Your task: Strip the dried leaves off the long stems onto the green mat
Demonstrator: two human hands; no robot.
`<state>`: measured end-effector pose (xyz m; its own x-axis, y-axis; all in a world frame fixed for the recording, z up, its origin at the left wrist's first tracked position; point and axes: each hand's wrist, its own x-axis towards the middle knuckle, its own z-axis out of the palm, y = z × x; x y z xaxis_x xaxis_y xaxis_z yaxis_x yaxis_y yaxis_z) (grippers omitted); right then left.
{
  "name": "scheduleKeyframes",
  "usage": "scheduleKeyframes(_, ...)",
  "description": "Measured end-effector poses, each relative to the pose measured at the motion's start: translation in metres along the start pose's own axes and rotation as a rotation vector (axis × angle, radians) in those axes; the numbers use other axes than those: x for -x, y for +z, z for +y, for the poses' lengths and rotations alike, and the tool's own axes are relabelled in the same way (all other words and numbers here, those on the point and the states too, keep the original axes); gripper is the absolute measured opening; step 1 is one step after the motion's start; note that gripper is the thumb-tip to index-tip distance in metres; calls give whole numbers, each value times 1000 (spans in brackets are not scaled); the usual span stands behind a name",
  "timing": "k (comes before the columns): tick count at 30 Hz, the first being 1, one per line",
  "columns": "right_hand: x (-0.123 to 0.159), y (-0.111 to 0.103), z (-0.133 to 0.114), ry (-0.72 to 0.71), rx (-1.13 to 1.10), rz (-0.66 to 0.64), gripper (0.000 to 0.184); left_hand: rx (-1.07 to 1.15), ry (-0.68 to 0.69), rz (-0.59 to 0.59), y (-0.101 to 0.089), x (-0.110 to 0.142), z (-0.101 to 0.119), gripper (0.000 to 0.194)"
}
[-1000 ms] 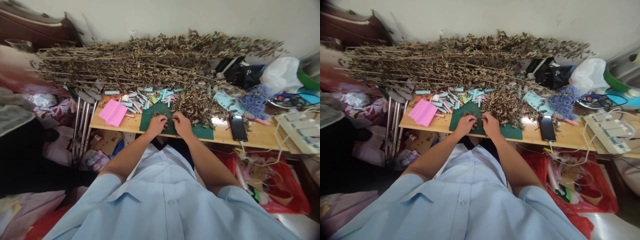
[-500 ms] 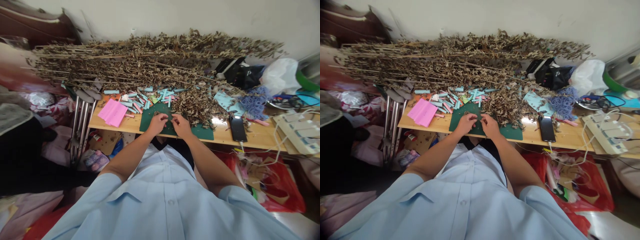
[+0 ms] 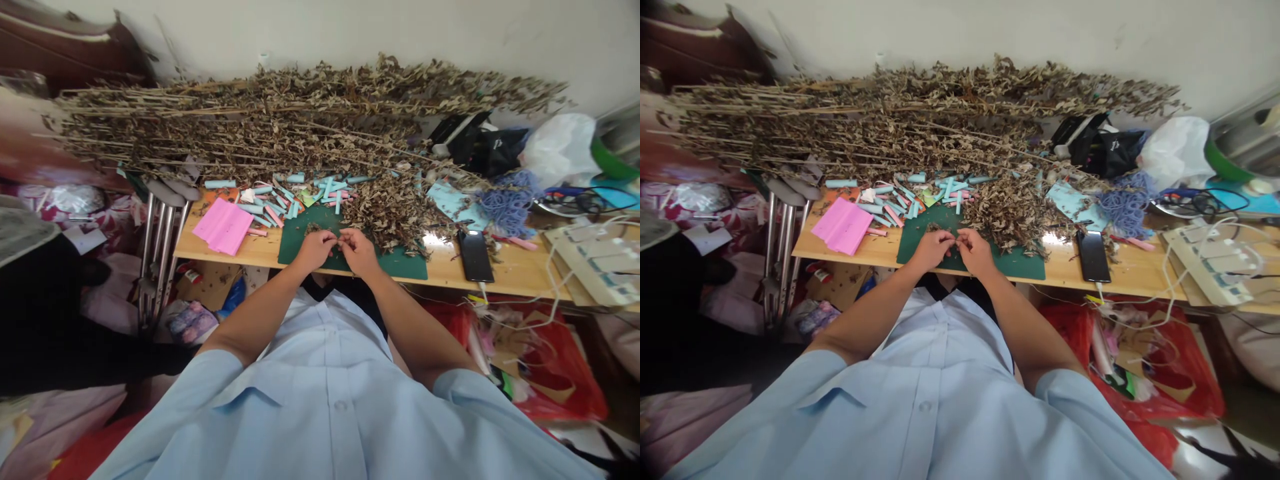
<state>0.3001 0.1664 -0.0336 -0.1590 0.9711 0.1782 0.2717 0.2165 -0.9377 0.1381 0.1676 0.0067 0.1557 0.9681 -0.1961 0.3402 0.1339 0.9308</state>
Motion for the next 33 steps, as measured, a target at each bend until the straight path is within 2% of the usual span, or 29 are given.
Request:
scheduleKeyframes(6, 0, 3, 7, -13, -57, 51, 28, -116, 78, 60, 5, -7, -15, 16)
scheduleKeyframes(13, 0, 2, 10, 10, -79, 117, 29, -67, 40, 82, 7, -10, -20, 15)
scheduleKeyframes(17, 2, 1, 8, -41, 30, 59, 37, -29, 32, 76, 6, -8, -16, 14)
scheduleKeyframes(20, 2, 1, 9, -57, 85, 55, 34, -45, 54, 67, 7, -9, -17, 15)
scheduleKeyframes(28, -1, 0, 10, -4, 140, 227, 23, -134, 67, 115, 7, -10, -23, 15)
scheduleKeyframes(31, 0, -3, 6, -12, 248, 187, 18, -171, 74, 130, 6, -7, -20, 15)
scheduleKeyframes(33, 0, -5, 3, -70, 347, 121, 16, -188, 89, 137, 6, -5, -19, 16)
